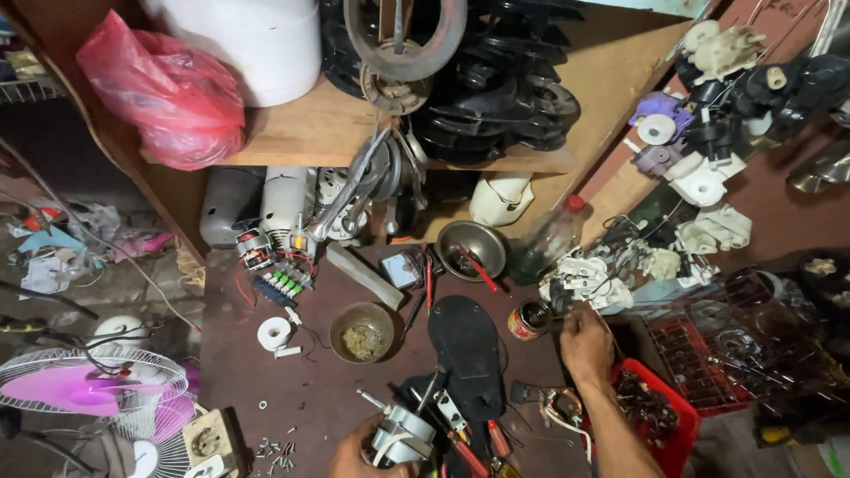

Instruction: Assembling an electric motor by sorting components, connecting wires, and fitting the housing parts together.

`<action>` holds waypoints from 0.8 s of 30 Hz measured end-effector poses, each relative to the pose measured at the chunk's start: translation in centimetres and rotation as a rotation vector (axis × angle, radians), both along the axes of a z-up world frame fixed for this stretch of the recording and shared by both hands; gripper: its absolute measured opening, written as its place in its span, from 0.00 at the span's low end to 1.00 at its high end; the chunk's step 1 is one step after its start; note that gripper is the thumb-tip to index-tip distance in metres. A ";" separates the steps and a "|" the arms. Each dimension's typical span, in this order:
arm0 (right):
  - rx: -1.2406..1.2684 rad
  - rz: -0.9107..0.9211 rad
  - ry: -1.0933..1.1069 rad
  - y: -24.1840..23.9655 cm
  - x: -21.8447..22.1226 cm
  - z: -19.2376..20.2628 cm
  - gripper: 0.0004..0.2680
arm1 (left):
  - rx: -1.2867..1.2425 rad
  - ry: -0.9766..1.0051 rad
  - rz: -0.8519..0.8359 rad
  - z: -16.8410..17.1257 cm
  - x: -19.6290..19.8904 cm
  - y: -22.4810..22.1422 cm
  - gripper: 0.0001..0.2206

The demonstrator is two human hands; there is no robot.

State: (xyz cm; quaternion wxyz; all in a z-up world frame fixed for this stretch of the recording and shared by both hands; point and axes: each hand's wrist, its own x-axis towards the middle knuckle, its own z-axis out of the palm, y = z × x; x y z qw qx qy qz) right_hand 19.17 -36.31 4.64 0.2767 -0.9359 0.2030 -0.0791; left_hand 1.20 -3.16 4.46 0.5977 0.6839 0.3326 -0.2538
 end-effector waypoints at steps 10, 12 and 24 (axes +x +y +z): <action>0.202 -0.060 -0.156 -0.7 -1.9 1.4 0.07 | -0.057 -0.059 0.039 1.0 -0.5 0.0 0.37; 0.153 -0.023 -0.244 -0.5 -2.5 1.9 0.08 | -0.045 -0.080 0.009 0.4 -0.5 0.1 0.39; 0.237 -0.106 -0.467 -10.2 1.4 -10.7 0.08 | 0.008 -0.231 -0.030 -1.2 -1.0 -0.3 0.37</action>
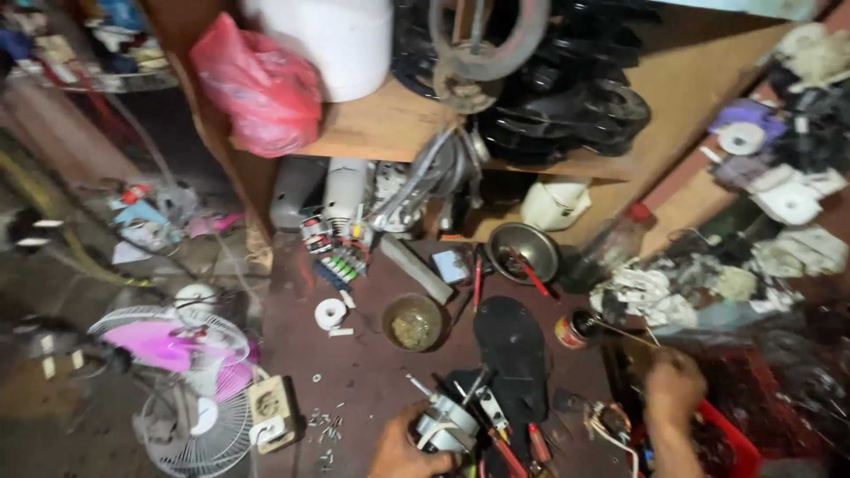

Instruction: Assembling an electric motor by sorting components, connecting wires, and fitting the housing parts together.

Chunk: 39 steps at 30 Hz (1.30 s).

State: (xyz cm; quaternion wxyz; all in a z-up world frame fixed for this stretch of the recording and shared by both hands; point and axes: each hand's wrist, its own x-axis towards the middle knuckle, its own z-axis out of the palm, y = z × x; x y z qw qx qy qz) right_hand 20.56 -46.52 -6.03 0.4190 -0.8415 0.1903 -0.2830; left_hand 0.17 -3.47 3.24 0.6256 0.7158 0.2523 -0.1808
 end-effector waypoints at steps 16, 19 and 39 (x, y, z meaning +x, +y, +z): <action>0.584 0.717 0.531 19.6 -7.5 7.5 0.04 | 0.003 0.153 -0.146 5.4 -0.9 1.1 0.42; 0.485 0.779 0.525 21.0 -7.6 8.3 0.04 | 0.045 0.168 -0.207 5.9 -0.9 1.2 0.42; 0.225 0.917 0.576 22.0 -6.1 11.3 0.07 | 0.042 0.099 -0.252 5.6 -0.6 1.3 0.43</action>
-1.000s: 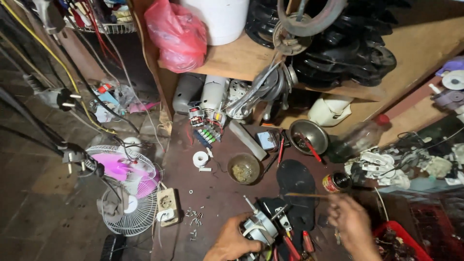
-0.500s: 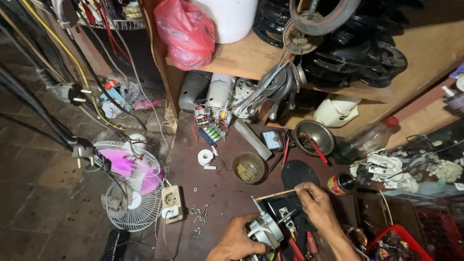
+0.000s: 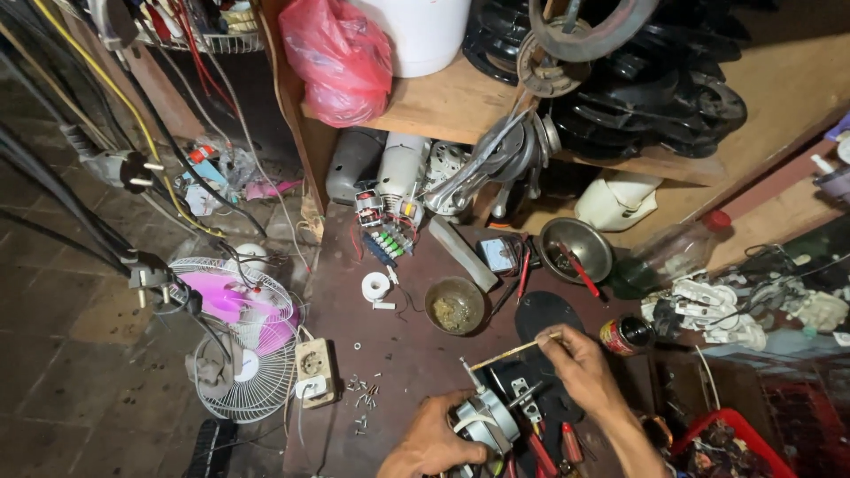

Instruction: Assembling an electric motor by sorting components, connecting wires, and fitting the housing parts together.

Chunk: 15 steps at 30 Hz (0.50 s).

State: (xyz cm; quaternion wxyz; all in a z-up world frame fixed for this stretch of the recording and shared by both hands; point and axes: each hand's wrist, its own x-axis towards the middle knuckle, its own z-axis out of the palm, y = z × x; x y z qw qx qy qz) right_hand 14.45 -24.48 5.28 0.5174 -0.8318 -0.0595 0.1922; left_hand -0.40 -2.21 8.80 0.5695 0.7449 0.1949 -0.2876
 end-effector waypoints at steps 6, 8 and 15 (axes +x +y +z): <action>0.073 0.021 0.011 -1.0 0.7 -0.8 0.05 | -0.021 -0.078 0.027 -1.4 0.0 -0.1 0.42; 0.055 -0.032 -0.042 -0.7 -0.1 -0.3 0.05 | -0.004 -0.068 0.024 -1.0 -0.1 -0.1 0.42; 0.023 0.006 -0.187 0.4 -2.4 0.8 0.08 | 0.034 -0.068 -0.008 -1.0 0.0 0.0 0.40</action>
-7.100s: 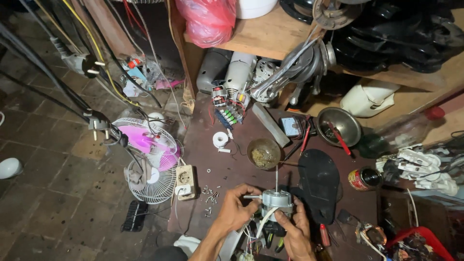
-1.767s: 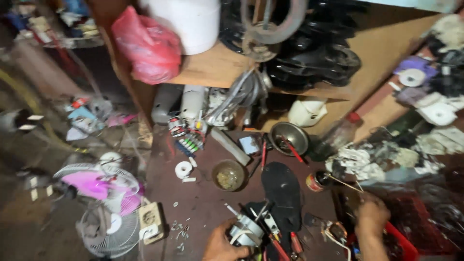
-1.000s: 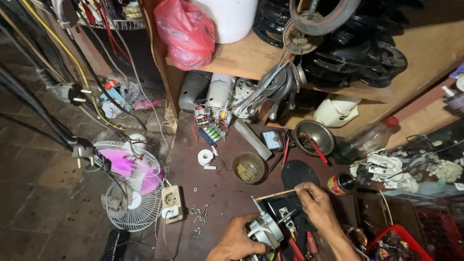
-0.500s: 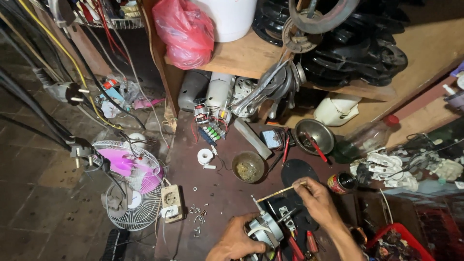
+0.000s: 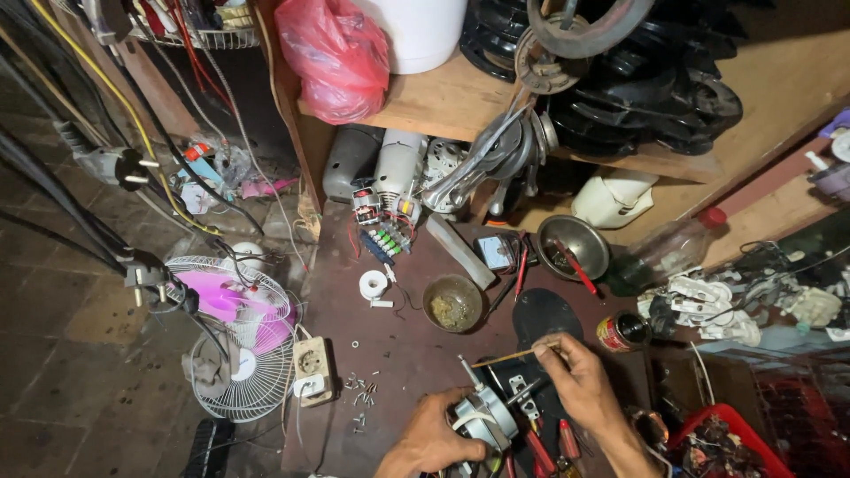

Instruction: Assembling an electric motor by sorting components, connecting wires, and fitting the housing parts together.

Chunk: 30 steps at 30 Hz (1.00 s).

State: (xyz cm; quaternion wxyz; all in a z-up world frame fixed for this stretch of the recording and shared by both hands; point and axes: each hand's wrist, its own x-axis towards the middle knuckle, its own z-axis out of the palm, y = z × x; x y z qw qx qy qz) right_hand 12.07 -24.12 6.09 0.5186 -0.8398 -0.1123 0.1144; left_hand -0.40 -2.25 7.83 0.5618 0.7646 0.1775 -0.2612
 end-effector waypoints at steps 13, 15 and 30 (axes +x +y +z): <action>-0.167 0.001 0.127 -0.3 0.5 1.5 0.07 | -0.008 0.016 0.021 -0.7 0.0 -0.2 0.42; -0.143 -0.043 0.088 -0.7 0.7 1.4 0.09 | 0.025 0.009 0.004 -1.8 0.1 -0.2 0.43; -0.584 -0.625 -0.233 -9.4 2.8 4.2 0.11 | -0.082 0.028 0.086 -0.8 0.0 -0.2 0.41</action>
